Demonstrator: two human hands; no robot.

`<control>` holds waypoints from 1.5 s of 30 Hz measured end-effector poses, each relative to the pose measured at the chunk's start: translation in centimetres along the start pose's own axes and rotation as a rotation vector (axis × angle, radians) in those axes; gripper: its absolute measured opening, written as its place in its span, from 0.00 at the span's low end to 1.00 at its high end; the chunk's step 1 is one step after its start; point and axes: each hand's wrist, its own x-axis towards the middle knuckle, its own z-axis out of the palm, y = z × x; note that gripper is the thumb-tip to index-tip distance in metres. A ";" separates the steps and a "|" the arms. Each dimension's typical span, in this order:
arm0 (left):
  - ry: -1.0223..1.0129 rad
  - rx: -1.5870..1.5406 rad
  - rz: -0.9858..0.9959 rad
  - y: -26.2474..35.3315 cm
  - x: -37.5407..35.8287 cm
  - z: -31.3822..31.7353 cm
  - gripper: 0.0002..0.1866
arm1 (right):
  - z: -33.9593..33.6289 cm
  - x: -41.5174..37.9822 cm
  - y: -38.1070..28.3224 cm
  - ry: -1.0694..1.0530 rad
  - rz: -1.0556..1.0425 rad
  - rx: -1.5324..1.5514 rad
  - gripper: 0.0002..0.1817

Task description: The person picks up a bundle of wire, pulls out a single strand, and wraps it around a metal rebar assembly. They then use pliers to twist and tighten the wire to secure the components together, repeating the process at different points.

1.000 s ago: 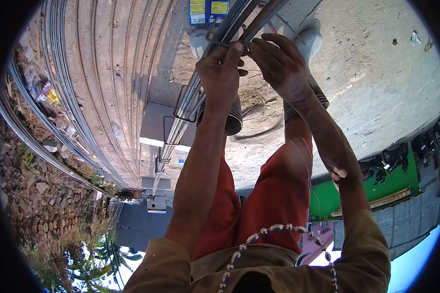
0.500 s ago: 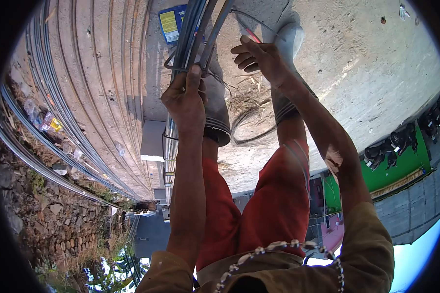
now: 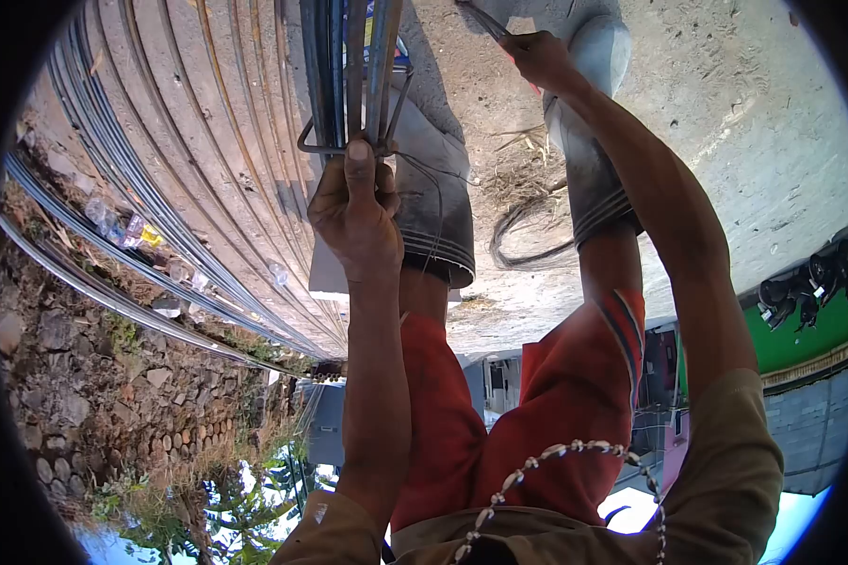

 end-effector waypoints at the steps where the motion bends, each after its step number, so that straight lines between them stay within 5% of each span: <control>1: 0.006 0.009 -0.015 -0.1 0.0 -0.1 0.13 | -0.6 -1.2 -0.7 -0.116 0.053 0.081 0.26; 7: 0.009 0.077 -0.020 0.2 0.0 -0.1 0.14 | -6.5 -15.5 -3.5 -0.367 0.019 1.120 0.27; 13: -0.001 0.187 -0.024 1.0 -0.3 0.0 0.15 | -8.0 -23.9 -6.3 -0.528 -0.136 1.212 0.33; 16: -0.020 0.227 -0.017 0.9 0.0 -0.5 0.16 | -7.8 -24.3 -9.0 -0.461 -0.360 0.863 0.33; 20: -0.038 0.234 -0.009 0.8 0.0 -0.6 0.15 | -8.2 -26.2 -13.6 -0.436 0.023 0.769 0.30; 22: -0.032 0.199 0.003 0.7 0.0 -0.5 0.15 | -8.1 -26.6 -12.5 -0.320 -0.100 0.430 0.30; 24: -0.022 0.190 0.027 0.5 -0.2 -0.6 0.14 | -9.4 -25.9 -12.3 0.022 -0.310 0.063 0.33; 27: -0.002 0.192 0.092 0.4 0.1 -0.5 0.14 | -11.3 -23.3 -12.9 0.182 -0.238 -0.306 0.35; 33: 0.037 0.265 0.186 0.5 0.0 0.0 0.13 | -11.0 -21.5 -14.9 -0.013 -0.295 -0.517 0.37; 42: 0.080 0.203 0.225 0.1 0.1 0.5 0.10 | -9.0 -23.3 -17.1 0.262 -0.377 -1.007 0.31; 45: 0.081 0.211 0.247 0.4 0.0 0.4 0.09 | -8.3 -23.9 -17.5 0.188 -0.279 -1.061 0.29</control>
